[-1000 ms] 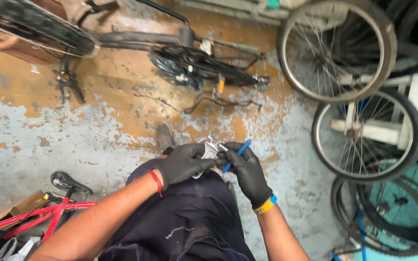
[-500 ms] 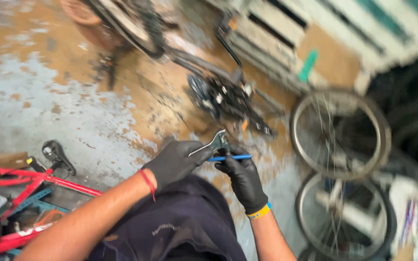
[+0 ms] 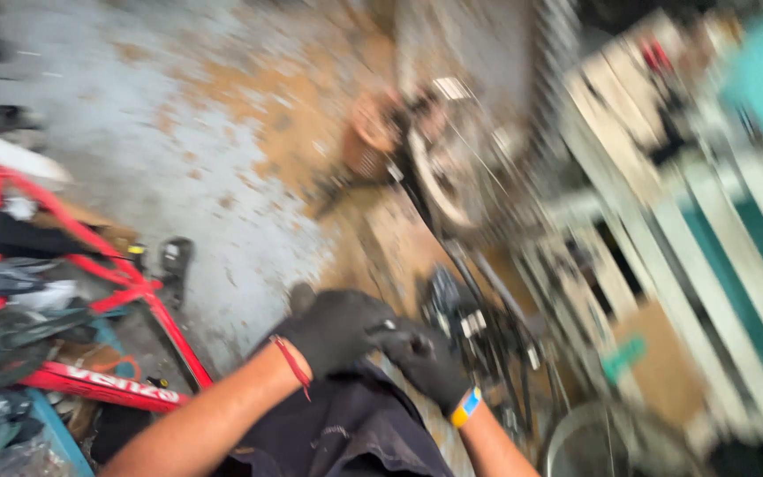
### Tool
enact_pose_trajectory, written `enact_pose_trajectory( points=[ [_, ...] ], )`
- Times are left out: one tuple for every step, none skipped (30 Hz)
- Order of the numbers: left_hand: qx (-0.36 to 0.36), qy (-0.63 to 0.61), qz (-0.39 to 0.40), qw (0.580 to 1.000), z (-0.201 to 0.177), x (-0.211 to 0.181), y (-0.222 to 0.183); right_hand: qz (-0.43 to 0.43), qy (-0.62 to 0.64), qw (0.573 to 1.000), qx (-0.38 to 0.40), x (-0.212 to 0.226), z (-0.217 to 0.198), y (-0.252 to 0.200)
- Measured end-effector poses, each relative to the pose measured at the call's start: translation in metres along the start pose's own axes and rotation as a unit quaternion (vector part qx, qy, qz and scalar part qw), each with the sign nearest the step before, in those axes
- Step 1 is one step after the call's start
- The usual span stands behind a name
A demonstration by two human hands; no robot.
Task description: Removing and disassembling a bicycle crankset and chain using various hand tools in a workshop.
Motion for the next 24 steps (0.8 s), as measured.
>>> enact_pose_trajectory(
  points=[
    [0.052, 0.008, -0.043, 0.998, -0.012, 0.02, 0.001, -0.037, 0.019, 0.998, 0.053, 0.004, 0.01, 0.02],
    [0.105, 0.011, -0.086, 0.991, -0.024, 0.039, 0.0, -0.073, 0.039, 0.991, 0.107, 0.008, 0.018, 0.04],
    [0.086, 0.017, -0.104, 0.991, -0.043, 0.057, -0.005, -0.086, 0.037, 0.987, 0.128, 0.033, 0.029, 0.067],
    [0.043, 0.005, -0.109, 0.993, -0.065, 0.072, -0.01, -0.068, 0.051, 0.987, 0.14, 0.052, 0.037, 0.093],
    [-0.002, 0.0, -0.108, 0.994, -0.09, 0.089, -0.011, -0.054, 0.06, 0.986, 0.147, 0.072, 0.044, 0.124],
    [-0.022, 0.012, -0.12, 0.992, -0.121, 0.106, -0.006, -0.072, 0.055, 0.982, 0.164, 0.082, 0.048, 0.157],
    [0.0, -0.002, -0.143, 0.99, -0.136, 0.119, -0.005, -0.091, 0.117, 0.973, 0.179, 0.091, 0.052, 0.174],
    [0.022, -0.017, -0.166, 0.986, -0.15, 0.131, -0.002, -0.108, 0.179, 0.959, 0.194, 0.098, 0.055, 0.193],
    [0.012, -0.015, -0.171, 0.985, -0.167, 0.143, 0.0, -0.112, 0.175, 0.957, 0.203, 0.097, 0.061, 0.211],
    [-0.023, -0.024, -0.181, 0.983, -0.189, 0.157, 0.002, -0.085, 0.14, 0.971, 0.176, 0.09, 0.061, 0.233],
    [-0.058, -0.029, -0.184, 0.981, -0.211, 0.172, 0.009, -0.06, 0.104, 0.982, 0.143, 0.082, 0.058, 0.257],
    [-0.067, -0.023, -0.183, 0.981, -0.235, 0.177, 0.015, -0.069, 0.099, 0.982, 0.146, 0.087, 0.061, 0.28],
    [-0.102, -0.109, -0.212, 0.966, -0.258, 0.19, 0.015, -0.021, 0.168, 0.975, 0.144, 0.081, 0.067, 0.3],
    [-0.135, -0.193, -0.237, 0.942, -0.279, 0.204, 0.015, 0.028, 0.236, 0.961, 0.14, 0.075, 0.075, 0.321],
    [-0.139, -0.188, -0.238, 0.943, -0.284, 0.222, 0.016, 0.022, 0.237, 0.961, 0.143, 0.05, 0.082, 0.347],
    [-0.192, -0.172, -0.213, 0.943, -0.298, 0.238, 0.016, 0.083, 0.221, 0.967, 0.097, 0.013, 0.083, 0.374],
    [-0.249, -0.151, -0.184, 0.939, -0.316, 0.257, 0.018, 0.137, 0.202, 0.968, 0.054, -0.023, 0.083, 0.41],
    [-0.256, -0.139, -0.182, 0.939, -0.335, 0.284, 0.019, 0.124, 0.203, 0.97, 0.058, -0.003, 0.094, 0.447],
    [-0.237, -0.177, -0.267, 0.917, -0.338, 0.318, 0.015, 0.141, 0.269, 0.95, 0.067, 0.01, 0.106, 0.471],
    [-0.215, -0.214, -0.349, 0.887, -0.339, 0.351, 0.009, 0.159, 0.334, 0.926, 0.077, 0.023, 0.117, 0.495],
    [-0.222, -0.209, -0.351, 0.885, -0.344, 0.377, 0.008, 0.154, 0.334, 0.926, 0.085, 0.033, 0.125, 0.524],
    [-0.235, -0.187, -0.358, 0.884, -0.353, 0.403, 0.008, 0.174, 0.395, 0.898, 0.087, 0.04, 0.134, 0.552],
    [-0.246, -0.161, -0.359, 0.886, -0.37, 0.431, 0.011, 0.186, 0.457, 0.865, 0.085, 0.053, 0.143, 0.586],
    [-0.251, -0.151, -0.354, 0.888, -0.401, 0.448, 0.022, 0.175, 0.46, 0.866, 0.088, 0.09, 0.142, 0.627]
  ],
)
Point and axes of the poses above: each hand's wrist, its own y-axis towards the middle knuckle, its own z-axis out of the palm, x = y × z, the point moved 8 cm from there along y, towards the middle knuckle, and after that the axes turned 11 degrees about x, right-handed, at the moved point
